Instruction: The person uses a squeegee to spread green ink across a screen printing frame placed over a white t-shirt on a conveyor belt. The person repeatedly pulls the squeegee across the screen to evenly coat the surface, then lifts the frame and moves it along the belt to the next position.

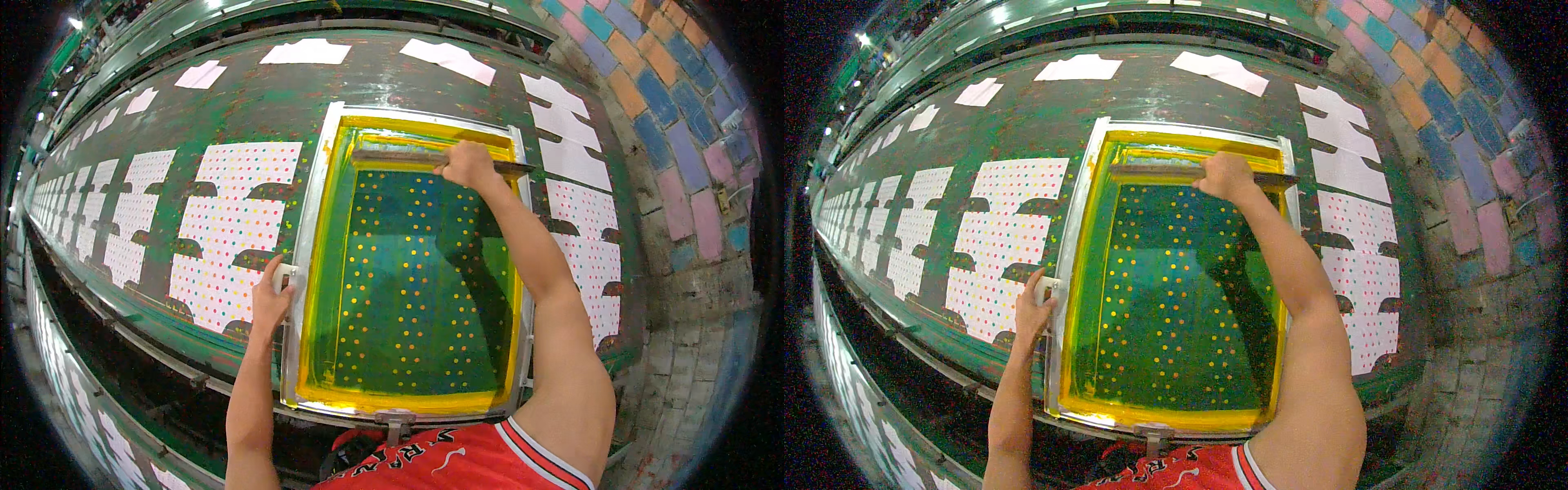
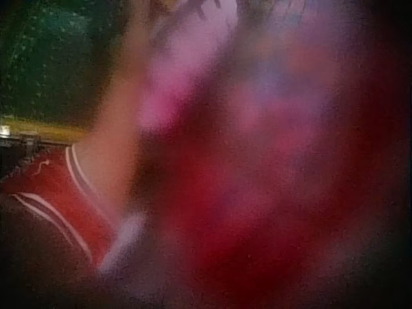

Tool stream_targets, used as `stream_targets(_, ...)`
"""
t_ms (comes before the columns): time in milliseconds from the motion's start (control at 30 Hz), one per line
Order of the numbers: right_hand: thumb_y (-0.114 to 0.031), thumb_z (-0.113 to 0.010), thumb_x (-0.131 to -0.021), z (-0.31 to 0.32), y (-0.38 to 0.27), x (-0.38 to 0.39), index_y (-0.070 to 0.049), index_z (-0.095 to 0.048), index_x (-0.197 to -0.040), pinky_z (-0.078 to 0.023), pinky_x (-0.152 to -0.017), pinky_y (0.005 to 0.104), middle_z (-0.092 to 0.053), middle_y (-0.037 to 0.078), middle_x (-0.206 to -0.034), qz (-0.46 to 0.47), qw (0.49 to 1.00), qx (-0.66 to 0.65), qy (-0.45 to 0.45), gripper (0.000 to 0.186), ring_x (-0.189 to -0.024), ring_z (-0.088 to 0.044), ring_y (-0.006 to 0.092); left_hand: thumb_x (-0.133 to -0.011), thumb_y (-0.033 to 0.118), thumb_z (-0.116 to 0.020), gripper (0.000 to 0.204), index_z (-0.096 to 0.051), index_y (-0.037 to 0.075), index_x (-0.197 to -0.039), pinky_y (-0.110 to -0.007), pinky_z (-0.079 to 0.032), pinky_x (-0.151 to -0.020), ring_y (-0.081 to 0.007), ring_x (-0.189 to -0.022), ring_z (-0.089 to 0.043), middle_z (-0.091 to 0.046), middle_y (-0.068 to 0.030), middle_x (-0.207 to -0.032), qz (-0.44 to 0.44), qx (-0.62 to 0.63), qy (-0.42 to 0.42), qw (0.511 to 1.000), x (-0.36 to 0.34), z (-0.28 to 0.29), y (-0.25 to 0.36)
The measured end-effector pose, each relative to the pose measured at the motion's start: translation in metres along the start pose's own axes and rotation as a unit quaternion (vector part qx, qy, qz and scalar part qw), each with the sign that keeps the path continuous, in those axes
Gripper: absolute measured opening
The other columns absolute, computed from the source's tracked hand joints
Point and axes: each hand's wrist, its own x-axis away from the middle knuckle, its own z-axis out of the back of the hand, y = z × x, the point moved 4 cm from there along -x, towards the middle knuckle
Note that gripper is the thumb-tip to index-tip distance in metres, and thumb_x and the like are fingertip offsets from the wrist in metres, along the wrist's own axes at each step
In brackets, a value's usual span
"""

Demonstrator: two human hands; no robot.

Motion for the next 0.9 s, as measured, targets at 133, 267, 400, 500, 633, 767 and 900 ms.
stream_targets(133,-0.050,-0.073,-0.079,0.008,0.008,-0.043,-0.006,-0.077,-0.089,-0.056,-0.078,0.0513,-0.073,0.021,-0.086,-0.007,0.998,0.016,0.057,0.045,-0.087,-0.071,0.0386,-0.076,-0.002,-0.072,0.072,-0.054,0.019,-0.143,-0.036,-0.055,-0.081,-0.0261,-0.084,-0.072,-0.074,-0.0169,-0.093,0.031,0.008,-0.015,0.999,-0.002,0.000,-0.003)
stream_targets(267,-0.045,-0.077,-0.078,0.002,0.005,-0.077,-0.005,-0.077,-0.093,-0.057,-0.078,0.0495,-0.073,0.021,-0.089,-0.025,0.997,0.003,0.068,0.043,-0.088,-0.072,0.0381,-0.075,0.000,-0.071,0.073,-0.053,0.020,-0.143,-0.037,-0.056,-0.082,-0.0285,-0.087,-0.073,-0.074,-0.0182,-0.096,0.002,0.000,-0.005,1.000,-0.003,-0.002,-0.002)
stream_targets(400,-0.043,-0.078,-0.074,-0.006,-0.006,-0.097,-0.006,-0.078,-0.091,-0.059,-0.079,0.0476,-0.074,0.020,-0.090,-0.008,0.997,0.015,0.076,0.040,-0.088,-0.074,0.0361,-0.075,0.001,-0.071,0.073,-0.053,0.020,-0.143,-0.039,-0.057,-0.081,-0.0334,-0.089,-0.073,-0.073,-0.0208,-0.097,-0.003,-0.017,-0.011,1.000,-0.004,-0.002,-0.008)
stream_targets(500,-0.043,-0.074,-0.074,-0.008,-0.015,-0.087,-0.006,-0.078,-0.088,-0.059,-0.078,0.0470,-0.074,0.020,-0.089,0.004,0.998,0.035,0.056,0.040,-0.087,-0.074,0.0354,-0.075,0.001,-0.071,0.073,-0.052,0.020,-0.143,-0.041,-0.057,-0.079,-0.0370,-0.088,-0.073,-0.073,-0.0220,-0.097,-0.003,-0.003,-0.023,1.000,-0.006,-0.003,-0.014)
stream_targets(633,-0.055,-0.074,-0.074,-0.009,-0.046,-0.038,-0.008,-0.078,-0.089,-0.058,-0.076,0.0480,-0.073,0.021,-0.088,0.042,0.998,0.044,-0.002,0.049,-0.086,-0.072,0.0383,-0.076,0.003,-0.072,0.074,-0.050,0.020,-0.144,-0.045,-0.056,-0.079,-0.0399,-0.086,-0.071,-0.073,-0.0218,-0.095,-0.030,-0.025,-0.012,0.999,-0.006,-0.002,-0.015)
stream_targets(767,-0.053,-0.073,-0.076,-0.006,-0.093,0.040,-0.013,-0.078,-0.090,-0.057,-0.071,0.0486,-0.072,0.018,-0.081,0.090,0.993,0.047,-0.053,0.043,-0.080,-0.072,0.0364,-0.077,0.005,-0.071,0.074,-0.049,0.020,-0.146,-0.045,-0.055,-0.081,-0.0378,-0.084,-0.071,-0.073,-0.0199,-0.092,-0.026,-0.013,-0.022,0.999,-0.002,-0.001,-0.015)
stream_targets(900,-0.047,-0.072,-0.077,-0.005,-0.146,0.123,-0.013,-0.078,-0.088,-0.058,-0.070,0.0482,-0.073,0.017,-0.079,0.108,0.989,0.010,-0.105,0.037,-0.079,-0.073,0.0360,-0.079,0.007,-0.067,0.069,-0.049,0.018,-0.144,-0.046,-0.055,-0.080,-0.0389,-0.084,-0.071,-0.072,-0.0212,-0.094,-0.068,0.007,-0.026,0.997,-0.001,0.001,-0.014)
